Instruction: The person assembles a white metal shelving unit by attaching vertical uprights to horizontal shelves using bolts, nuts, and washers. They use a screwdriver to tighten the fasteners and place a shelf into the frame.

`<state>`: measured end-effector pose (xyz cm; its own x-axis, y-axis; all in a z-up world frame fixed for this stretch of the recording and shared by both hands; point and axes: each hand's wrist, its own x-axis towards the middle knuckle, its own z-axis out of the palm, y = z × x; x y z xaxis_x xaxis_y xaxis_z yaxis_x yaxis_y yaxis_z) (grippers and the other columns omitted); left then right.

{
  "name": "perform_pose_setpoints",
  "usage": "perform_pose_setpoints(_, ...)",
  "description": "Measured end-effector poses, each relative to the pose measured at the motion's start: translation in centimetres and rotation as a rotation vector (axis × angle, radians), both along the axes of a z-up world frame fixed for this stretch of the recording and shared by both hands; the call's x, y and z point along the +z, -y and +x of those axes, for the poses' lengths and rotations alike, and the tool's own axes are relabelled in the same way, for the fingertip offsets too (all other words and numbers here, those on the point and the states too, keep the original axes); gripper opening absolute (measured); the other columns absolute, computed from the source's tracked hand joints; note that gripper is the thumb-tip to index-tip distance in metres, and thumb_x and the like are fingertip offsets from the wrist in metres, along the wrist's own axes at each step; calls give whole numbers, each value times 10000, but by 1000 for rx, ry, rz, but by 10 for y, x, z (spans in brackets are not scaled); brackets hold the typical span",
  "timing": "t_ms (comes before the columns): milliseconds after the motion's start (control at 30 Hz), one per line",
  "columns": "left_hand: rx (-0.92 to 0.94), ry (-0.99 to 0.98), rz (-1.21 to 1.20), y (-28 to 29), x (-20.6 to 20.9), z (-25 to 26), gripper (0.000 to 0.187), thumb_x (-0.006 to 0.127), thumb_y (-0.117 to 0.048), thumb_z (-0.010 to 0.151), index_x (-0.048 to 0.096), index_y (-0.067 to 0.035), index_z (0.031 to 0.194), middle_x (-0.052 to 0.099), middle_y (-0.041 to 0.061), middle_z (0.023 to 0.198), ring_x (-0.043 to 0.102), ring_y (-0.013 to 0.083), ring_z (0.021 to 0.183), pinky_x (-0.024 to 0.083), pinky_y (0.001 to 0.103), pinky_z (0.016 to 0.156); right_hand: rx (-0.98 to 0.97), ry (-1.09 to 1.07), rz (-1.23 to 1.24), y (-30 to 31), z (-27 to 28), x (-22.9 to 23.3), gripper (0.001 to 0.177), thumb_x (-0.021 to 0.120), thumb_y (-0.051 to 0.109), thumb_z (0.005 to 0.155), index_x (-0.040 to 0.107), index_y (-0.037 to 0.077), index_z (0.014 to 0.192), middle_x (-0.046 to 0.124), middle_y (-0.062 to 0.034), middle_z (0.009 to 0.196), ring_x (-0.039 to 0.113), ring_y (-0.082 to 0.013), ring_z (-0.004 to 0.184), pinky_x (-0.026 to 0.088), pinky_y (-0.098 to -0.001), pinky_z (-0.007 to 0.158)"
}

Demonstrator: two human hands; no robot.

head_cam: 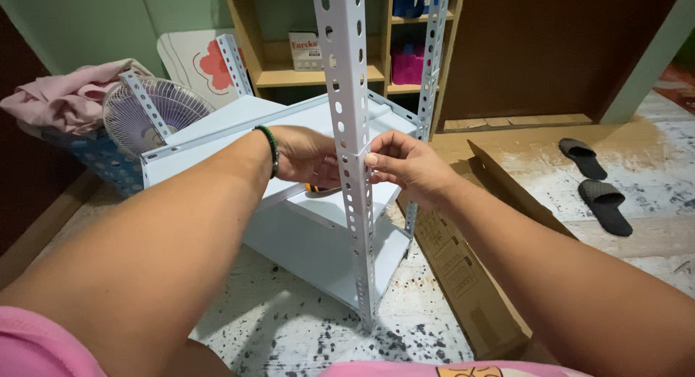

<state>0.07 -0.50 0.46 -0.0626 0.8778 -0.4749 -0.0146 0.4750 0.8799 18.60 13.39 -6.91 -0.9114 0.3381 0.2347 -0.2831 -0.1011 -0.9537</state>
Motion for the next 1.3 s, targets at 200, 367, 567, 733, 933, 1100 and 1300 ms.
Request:
perform_pose_setpoints(200,53,-89,32,2,4,5,320,812,-236,814,684,-101,1074,718,24,1035,709,164,977,567,344,939,-13,14,1,-2,0,-2,211,744,105,907,615,50,1064,656,-44,1060,673,-159,983,596,-353,870)
perform_pose_setpoints(367,88,12,79,3,6,3,328,812,-239,790,675,-114,1061,727,34,1058,704,145,1025,580,344,958,-9,11,-1,0,0,0,218,748,110,903,610,48,1059,659,-48,1059,674,-159,983,595,-358,867)
perform_pose_setpoints(567,107,197,257,7,-6,-10,309,758,-298,857,684,-90,1073,723,77,1061,687,169,1040,551,327,987,-22,24,17,3,1,2,208,749,118,907,616,57,1056,657,-48,1043,667,-159,967,585,-351,860)
perform_pose_setpoints(733,195,275,317,-10,-11,-21,183,725,-276,917,687,-135,1028,718,25,1003,664,120,993,523,296,992,18,-12,-13,1,1,-1,209,753,121,909,612,63,1052,656,-41,1042,665,-156,969,580,-341,864)
perform_pose_setpoints(933,123,-269,11,-17,-17,-11,203,659,-348,968,680,-147,981,638,-19,910,602,123,907,510,383,907,-26,11,1,-3,0,-4,201,751,113,903,611,66,1039,663,-46,1032,670,-153,958,588,-334,848)
perform_pose_setpoints(1100,120,125,370,-15,6,-7,182,609,-324,943,667,-154,972,682,-5,937,636,155,958,532,445,920,-13,-9,-23,-2,-1,-5,214,757,117,907,597,57,1035,657,-45,1022,666,-157,949,585,-338,840)
perform_pose_setpoints(1300,74,-320,67,-16,11,-1,144,617,-317,949,684,-190,958,660,-30,928,593,146,959,488,417,936,-12,-3,0,1,-2,-3,208,751,132,905,594,59,1020,663,-52,1001,679,-170,941,595,-350,853)
